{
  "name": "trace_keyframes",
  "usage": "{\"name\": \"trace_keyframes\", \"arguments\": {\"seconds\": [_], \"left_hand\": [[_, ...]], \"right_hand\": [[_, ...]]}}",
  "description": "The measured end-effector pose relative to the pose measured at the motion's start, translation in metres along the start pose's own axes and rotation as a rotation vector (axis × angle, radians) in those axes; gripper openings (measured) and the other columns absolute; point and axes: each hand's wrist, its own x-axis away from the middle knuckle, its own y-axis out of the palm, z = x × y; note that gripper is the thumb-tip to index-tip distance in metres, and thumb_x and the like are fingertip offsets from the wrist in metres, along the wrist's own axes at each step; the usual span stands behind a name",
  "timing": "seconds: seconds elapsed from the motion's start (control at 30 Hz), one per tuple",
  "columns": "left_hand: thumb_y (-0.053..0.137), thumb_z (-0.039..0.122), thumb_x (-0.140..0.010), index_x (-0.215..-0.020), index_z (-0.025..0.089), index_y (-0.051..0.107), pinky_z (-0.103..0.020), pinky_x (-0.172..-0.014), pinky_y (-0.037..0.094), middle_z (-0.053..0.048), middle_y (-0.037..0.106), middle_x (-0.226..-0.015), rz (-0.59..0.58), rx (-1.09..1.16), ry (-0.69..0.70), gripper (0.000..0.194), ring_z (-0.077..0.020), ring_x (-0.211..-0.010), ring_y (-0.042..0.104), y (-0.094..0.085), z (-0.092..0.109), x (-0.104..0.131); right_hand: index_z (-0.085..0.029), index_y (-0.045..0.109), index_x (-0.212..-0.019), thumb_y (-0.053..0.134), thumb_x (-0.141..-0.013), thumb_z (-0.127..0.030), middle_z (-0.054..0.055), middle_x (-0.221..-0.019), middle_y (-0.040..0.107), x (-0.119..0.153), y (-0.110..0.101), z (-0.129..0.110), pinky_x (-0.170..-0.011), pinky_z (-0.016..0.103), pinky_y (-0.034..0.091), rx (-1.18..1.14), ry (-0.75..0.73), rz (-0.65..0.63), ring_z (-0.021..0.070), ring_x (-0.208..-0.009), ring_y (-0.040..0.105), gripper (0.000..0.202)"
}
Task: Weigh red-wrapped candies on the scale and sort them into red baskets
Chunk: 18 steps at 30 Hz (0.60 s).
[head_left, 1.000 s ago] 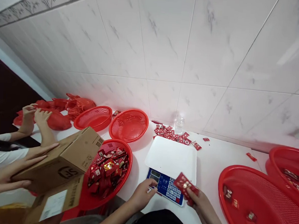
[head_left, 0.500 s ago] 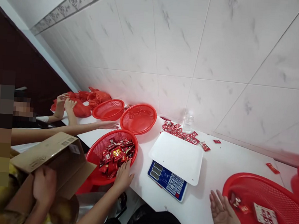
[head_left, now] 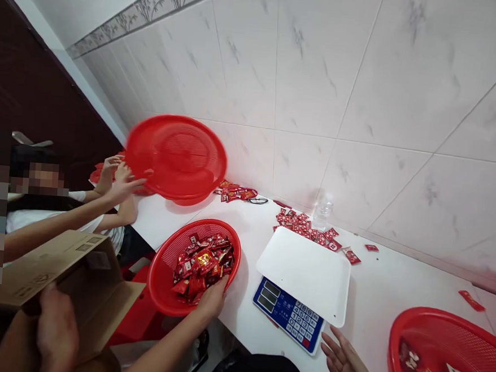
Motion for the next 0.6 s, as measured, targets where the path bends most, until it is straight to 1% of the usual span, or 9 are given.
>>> {"name": "trace_keyframes", "arguments": {"seconds": [0.07,0.13,0.2,0.3,0.37,0.47,0.53,0.6], "left_hand": [[0.042,0.015,-0.079,-0.133,0.023,0.04,-0.03,-0.092,0.039,-0.008,0.057,-0.124,0.012,-0.033,0.092,0.054,-0.0229,-0.112,0.054,0.001,0.001,-0.009],[0.042,0.018,-0.08,-0.131,0.023,0.04,-0.032,-0.091,0.039,-0.008,0.057,-0.123,-0.006,-0.064,0.153,0.051,-0.0241,-0.11,0.055,0.002,0.005,-0.021],[0.044,0.022,-0.081,-0.128,0.023,0.042,-0.033,-0.091,0.039,-0.009,0.058,-0.121,-0.026,-0.06,0.197,0.046,-0.0247,-0.108,0.056,0.003,0.014,-0.034],[0.045,0.026,-0.082,-0.124,0.021,0.043,-0.036,-0.089,0.04,-0.011,0.06,-0.117,-0.057,-0.042,0.251,0.042,-0.0266,-0.106,0.056,0.002,0.034,-0.056],[0.047,0.029,-0.082,-0.123,0.019,0.044,-0.037,-0.088,0.041,-0.012,0.06,-0.117,-0.087,-0.039,0.286,0.042,-0.0284,-0.105,0.057,0.0,0.049,-0.071],[0.049,0.033,-0.081,-0.124,0.019,0.045,-0.038,-0.09,0.04,-0.011,0.06,-0.117,-0.129,-0.021,0.329,0.045,-0.0288,-0.107,0.056,-0.005,0.067,-0.092],[0.047,0.037,-0.083,-0.129,0.019,0.041,-0.036,-0.092,0.039,-0.011,0.058,-0.122,-0.162,-0.002,0.371,0.05,-0.0278,-0.11,0.054,-0.011,0.073,-0.103],[0.041,0.041,-0.086,-0.134,0.02,0.037,-0.033,-0.097,0.036,-0.009,0.051,-0.131,-0.186,0.022,0.428,0.052,-0.025,-0.118,0.049,-0.017,0.072,-0.111]], "right_hand": [[-0.026,0.044,-0.126,0.071,-0.065,-0.049,0.005,-0.102,0.07,-0.001,0.011,0.004,-0.072,0.028,0.054,0.03,-0.01,0.0,0.0211,-0.092,0.066,0.071],[-0.025,0.045,-0.125,0.07,-0.066,-0.048,0.005,-0.102,0.07,-0.002,0.021,0.009,-0.072,0.028,0.054,0.055,-0.025,0.006,0.0211,-0.09,0.066,0.069],[-0.025,0.046,-0.125,0.069,-0.067,-0.048,0.005,-0.101,0.07,-0.001,0.03,0.014,-0.071,0.028,0.054,0.069,-0.041,0.014,0.0209,-0.089,0.066,0.067],[-0.024,0.046,-0.124,0.068,-0.069,-0.047,0.005,-0.101,0.07,0.002,0.039,0.021,-0.07,0.027,0.053,0.087,-0.049,0.019,0.0197,-0.088,0.066,0.064],[-0.025,0.046,-0.124,0.068,-0.069,-0.047,0.004,-0.1,0.07,0.005,0.044,0.025,-0.071,0.027,0.053,0.104,-0.051,0.028,0.0191,-0.088,0.066,0.063],[-0.025,0.047,-0.124,0.067,-0.069,-0.048,0.003,-0.101,0.07,0.01,0.054,0.029,-0.072,0.026,0.053,0.136,-0.062,0.046,0.0187,-0.09,0.065,0.062],[-0.025,0.048,-0.123,0.067,-0.069,-0.049,0.003,-0.101,0.07,0.012,0.061,0.032,-0.072,0.025,0.053,0.156,-0.067,0.058,0.0187,-0.091,0.065,0.062],[-0.025,0.048,-0.122,0.068,-0.068,-0.049,0.003,-0.1,0.07,0.013,0.066,0.034,-0.072,0.025,0.053,0.167,-0.068,0.072,0.0187,-0.091,0.065,0.063]]}}
